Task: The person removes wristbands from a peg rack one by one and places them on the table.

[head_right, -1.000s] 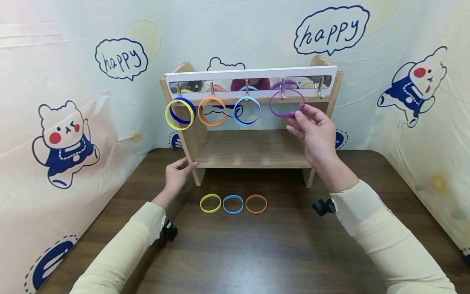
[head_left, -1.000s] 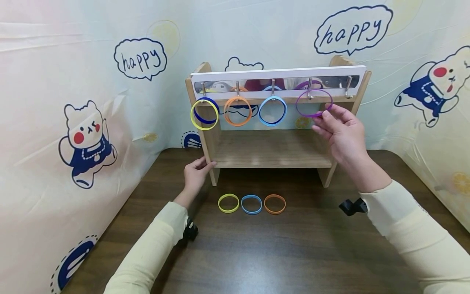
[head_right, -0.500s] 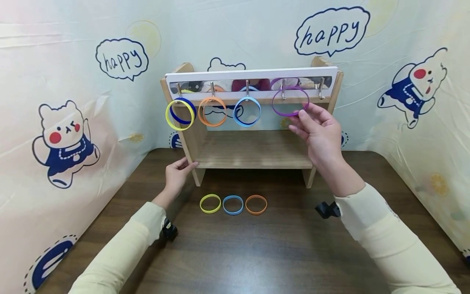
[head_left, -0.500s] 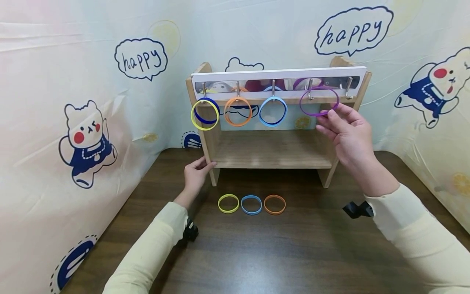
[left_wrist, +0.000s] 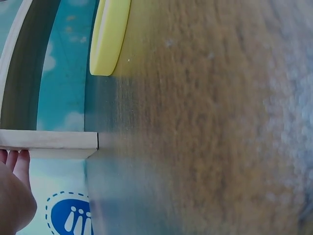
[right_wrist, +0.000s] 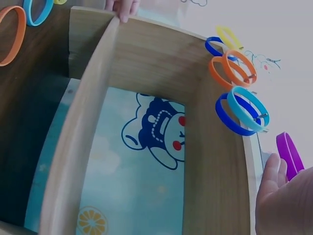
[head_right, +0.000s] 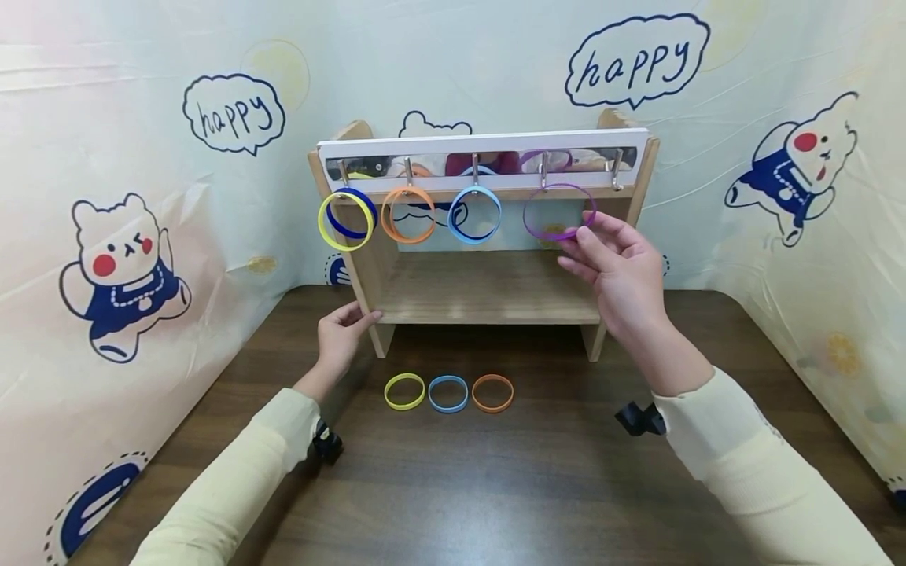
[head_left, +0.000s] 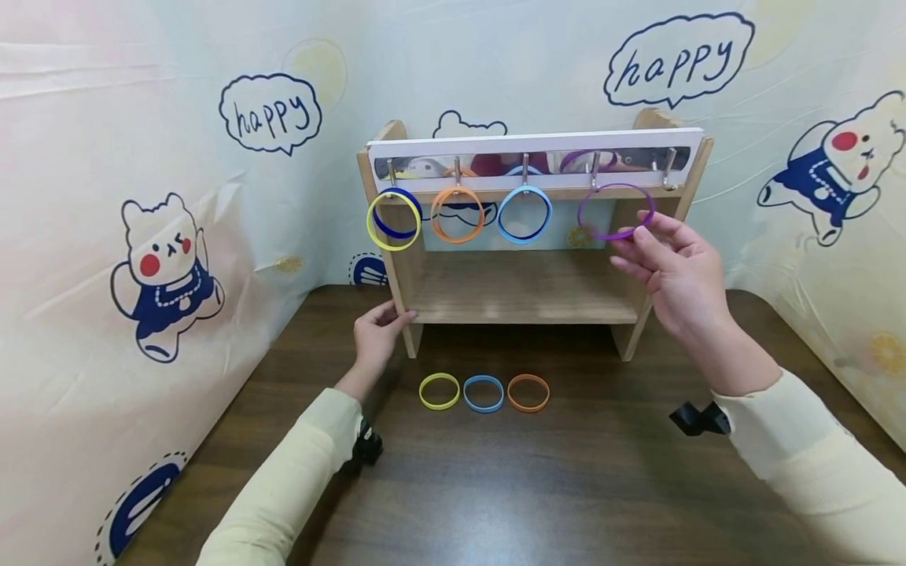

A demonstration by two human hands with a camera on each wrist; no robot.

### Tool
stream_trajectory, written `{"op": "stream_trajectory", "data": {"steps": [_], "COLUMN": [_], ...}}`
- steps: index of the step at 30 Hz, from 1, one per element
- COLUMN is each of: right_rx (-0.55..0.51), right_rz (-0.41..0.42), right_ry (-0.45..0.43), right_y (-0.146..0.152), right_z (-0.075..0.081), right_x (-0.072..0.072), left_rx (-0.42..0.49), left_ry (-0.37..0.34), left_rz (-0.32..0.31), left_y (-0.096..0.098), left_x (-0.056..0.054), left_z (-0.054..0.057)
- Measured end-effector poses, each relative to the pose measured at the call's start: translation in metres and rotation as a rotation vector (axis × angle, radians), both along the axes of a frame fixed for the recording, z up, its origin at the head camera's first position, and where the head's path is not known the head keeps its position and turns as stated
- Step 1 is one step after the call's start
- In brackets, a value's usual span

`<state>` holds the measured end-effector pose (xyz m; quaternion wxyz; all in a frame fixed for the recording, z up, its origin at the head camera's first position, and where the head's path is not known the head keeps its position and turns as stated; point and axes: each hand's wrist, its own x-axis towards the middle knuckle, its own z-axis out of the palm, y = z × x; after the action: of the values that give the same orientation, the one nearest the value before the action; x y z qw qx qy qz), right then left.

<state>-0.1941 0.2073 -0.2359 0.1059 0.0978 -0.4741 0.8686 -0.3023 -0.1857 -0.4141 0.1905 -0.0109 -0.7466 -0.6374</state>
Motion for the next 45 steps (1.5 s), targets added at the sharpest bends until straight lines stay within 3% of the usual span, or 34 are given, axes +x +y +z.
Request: {"op": "stream_trajectory", "data": {"steps": [11,21,27,39,45], "right_rx": [0.039,0.117,0.091,0.181,0.202], "right_rz": [0.05,0.072,0.127,0.145,0.158], "right_ry": [0.007,-0.061,-0.056,-0.035,-0.068], "right_y": [0.002,0.006,0.008,0.013,0.017], "right_z": [-0.02,-0.04,-0.053,-0.08,-0.093], "right_x": [0.004,0.008,0.007,0.003,0.001], "left_rx": [-0.006,-0.003,0.003,0.003,0.008], "left_ry": [-0.014,-0.025,-0.024,-0.018,-0.021], "left_rz": [0.005,0.011,0.01,0.004,0.0], "left_y": [-0.002,-0.001,-0.001,-0.002,-0.001], "left_x": [-0.001,0.0,-0.001,-0.001,-0.001], "left_z": [-0.004,-0.002,-0.001,-0.002,-0.001]}}
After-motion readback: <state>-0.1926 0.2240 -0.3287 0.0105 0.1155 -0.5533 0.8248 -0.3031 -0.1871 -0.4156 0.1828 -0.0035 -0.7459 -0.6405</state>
